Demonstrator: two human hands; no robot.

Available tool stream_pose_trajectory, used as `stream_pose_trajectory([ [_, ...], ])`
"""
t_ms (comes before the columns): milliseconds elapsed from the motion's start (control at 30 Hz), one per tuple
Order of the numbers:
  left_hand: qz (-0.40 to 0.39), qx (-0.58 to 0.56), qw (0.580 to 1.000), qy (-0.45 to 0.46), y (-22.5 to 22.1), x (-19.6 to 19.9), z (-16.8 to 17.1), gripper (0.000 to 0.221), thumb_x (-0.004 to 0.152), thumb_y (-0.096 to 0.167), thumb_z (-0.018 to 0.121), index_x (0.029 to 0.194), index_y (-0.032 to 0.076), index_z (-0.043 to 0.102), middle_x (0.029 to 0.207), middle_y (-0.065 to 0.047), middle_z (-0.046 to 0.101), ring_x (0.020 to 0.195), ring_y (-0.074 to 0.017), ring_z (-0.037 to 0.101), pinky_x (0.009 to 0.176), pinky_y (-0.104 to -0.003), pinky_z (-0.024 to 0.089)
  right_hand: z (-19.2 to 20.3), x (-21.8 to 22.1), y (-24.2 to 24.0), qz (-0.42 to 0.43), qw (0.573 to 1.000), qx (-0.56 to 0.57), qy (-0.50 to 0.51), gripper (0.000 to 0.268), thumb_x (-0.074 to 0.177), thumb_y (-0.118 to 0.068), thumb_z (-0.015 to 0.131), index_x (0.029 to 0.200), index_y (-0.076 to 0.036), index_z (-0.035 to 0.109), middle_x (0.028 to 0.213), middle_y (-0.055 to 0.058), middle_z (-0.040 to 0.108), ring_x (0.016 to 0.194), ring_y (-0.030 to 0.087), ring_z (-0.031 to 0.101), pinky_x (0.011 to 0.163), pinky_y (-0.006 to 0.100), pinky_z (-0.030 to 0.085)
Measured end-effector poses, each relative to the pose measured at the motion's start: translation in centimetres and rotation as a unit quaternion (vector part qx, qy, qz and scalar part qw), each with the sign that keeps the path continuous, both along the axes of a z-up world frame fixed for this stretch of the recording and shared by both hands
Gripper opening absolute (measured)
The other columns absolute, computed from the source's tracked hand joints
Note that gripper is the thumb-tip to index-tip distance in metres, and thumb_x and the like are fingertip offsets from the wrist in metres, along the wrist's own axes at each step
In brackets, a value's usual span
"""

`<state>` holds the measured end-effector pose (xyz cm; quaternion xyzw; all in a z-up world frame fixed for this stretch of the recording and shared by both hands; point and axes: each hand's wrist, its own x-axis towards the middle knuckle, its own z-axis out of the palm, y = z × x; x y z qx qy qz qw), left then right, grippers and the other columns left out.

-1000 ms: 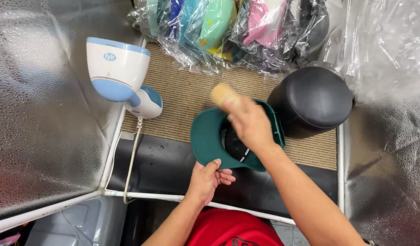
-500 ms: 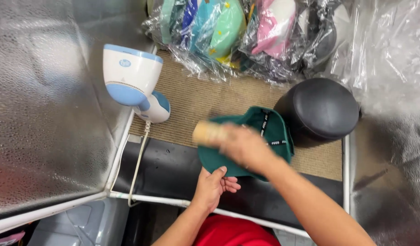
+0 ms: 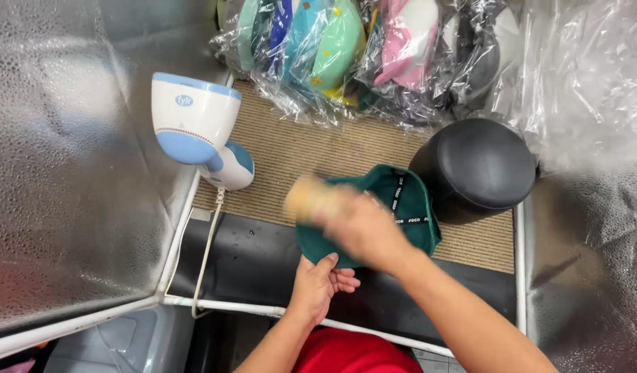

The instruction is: Brushing the interior and exterior of a green baseball cap followed by steaming it with a handheld device.

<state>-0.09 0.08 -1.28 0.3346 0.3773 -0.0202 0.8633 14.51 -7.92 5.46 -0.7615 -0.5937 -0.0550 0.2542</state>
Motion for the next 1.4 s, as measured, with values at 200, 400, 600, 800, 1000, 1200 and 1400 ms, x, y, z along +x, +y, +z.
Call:
stream_pose_trajectory([
  [200, -0.043, 0.018, 0.999, 0.027, -0.4, -0.6, 1.0, 0.020, 0.096, 0.012, 0.054, 0.112, 0.005, 0.045, 0.075, -0.031, 0.066, 0.059, -0.0380, 0.071, 0.050, -0.037, 0.057, -6.9, 4.2, -2.9, -0.338, 0.931, 0.069, 0.117, 0.044, 0.104, -0.031, 0.058, 0.147, -0.024, 0.057, 0.140, 0.017, 0.048, 0.124, 0.036, 0.056, 0.092, 0.047, 0.051],
  [400, -0.048, 0.200, 0.978, 0.043, 4.6, 1.2, -0.1, 0.111, 0.066, 0.004, 0.077, 0.157, 0.029, 0.018, 0.142, -0.015, 0.054, 0.099, -0.0309, 0.070, 0.042, -0.037, 0.056, -6.2, 3.8, -5.0, -0.221, 0.967, 0.052, 0.112, 0.040, 0.105, -0.028, 0.057, 0.143, -0.015, 0.060, 0.139, 0.017, 0.051, 0.109, 0.037, 0.061, 0.079, 0.048, 0.050],
  [600, -0.336, 0.490, 0.805, 0.016, 11.5, 8.9, 0.5, 0.062, 0.087, 0.035, 0.077, 0.144, 0.018, 0.060, 0.125, -0.012, 0.071, 0.117, -0.0294, 0.069, 0.090, -0.043, 0.061, -6.1, 3.6, -4.3, -0.210, 0.965, 0.079, 0.133, 0.044, 0.098, -0.034, 0.069, 0.142, -0.032, 0.065, 0.132, 0.011, 0.061, 0.113, 0.038, 0.066, 0.093, 0.047, 0.056],
  [800, -0.203, 0.489, 0.848, 0.024, 9.3, 6.1, 4.9, 0.024, 0.099, 0.038, 0.066, 0.109, 0.018, 0.074, 0.084, -0.009, 0.073, 0.082, -0.0266, 0.072, 0.069, -0.040, 0.058, 0.8, 0.4, -5.6, -0.270, 0.929, 0.151, 0.204, 0.042, 0.099, -0.032, 0.070, 0.141, -0.028, 0.067, 0.129, 0.003, 0.063, 0.112, 0.024, 0.066, 0.095, 0.037, 0.053],
  [1000, -0.228, 0.368, 0.894, 0.114, 5.6, 2.0, 5.9, 0.039, 0.099, 0.017, 0.052, 0.138, 0.010, 0.048, 0.111, -0.024, 0.069, 0.061, -0.0259, 0.076, 0.064, -0.038, 0.065, -2.5, -1.5, -7.9, -0.302, 0.922, 0.139, 0.200, 0.044, 0.099, -0.030, 0.068, 0.142, -0.021, 0.066, 0.124, 0.015, 0.061, 0.109, 0.036, 0.067, 0.089, 0.046, 0.056],
  [1200, -0.093, 0.329, 0.937, 0.074, 2.1, 2.2, 10.4, 0.044, 0.102, 0.009, 0.044, 0.146, 0.007, 0.045, 0.138, -0.024, 0.056, 0.136, -0.0403, 0.053, 0.116, -0.058, 0.039, -4.3, -9.6, -6.4, -0.246, 0.955, 0.048, 0.156, 0.044, 0.094, -0.033, 0.070, 0.138, -0.026, 0.068, 0.125, 0.016, 0.060, 0.100, 0.042, 0.070, 0.079, 0.048, 0.061],
  [1400, -0.149, 0.252, 0.952, 0.086, 1.1, 1.6, 4.4, 0.049, 0.101, 0.008, 0.043, 0.148, 0.003, 0.031, 0.145, -0.035, 0.043, 0.106, -0.0409, 0.073, 0.088, -0.050, 0.066, -7.8, -3.0, -10.0, -0.444, 0.895, 0.005, 0.037, 0.043, 0.102, -0.033, 0.060, 0.143, -0.022, 0.061, 0.133, 0.014, 0.052, 0.095, 0.037, 0.072, 0.073, 0.045, 0.063],
])
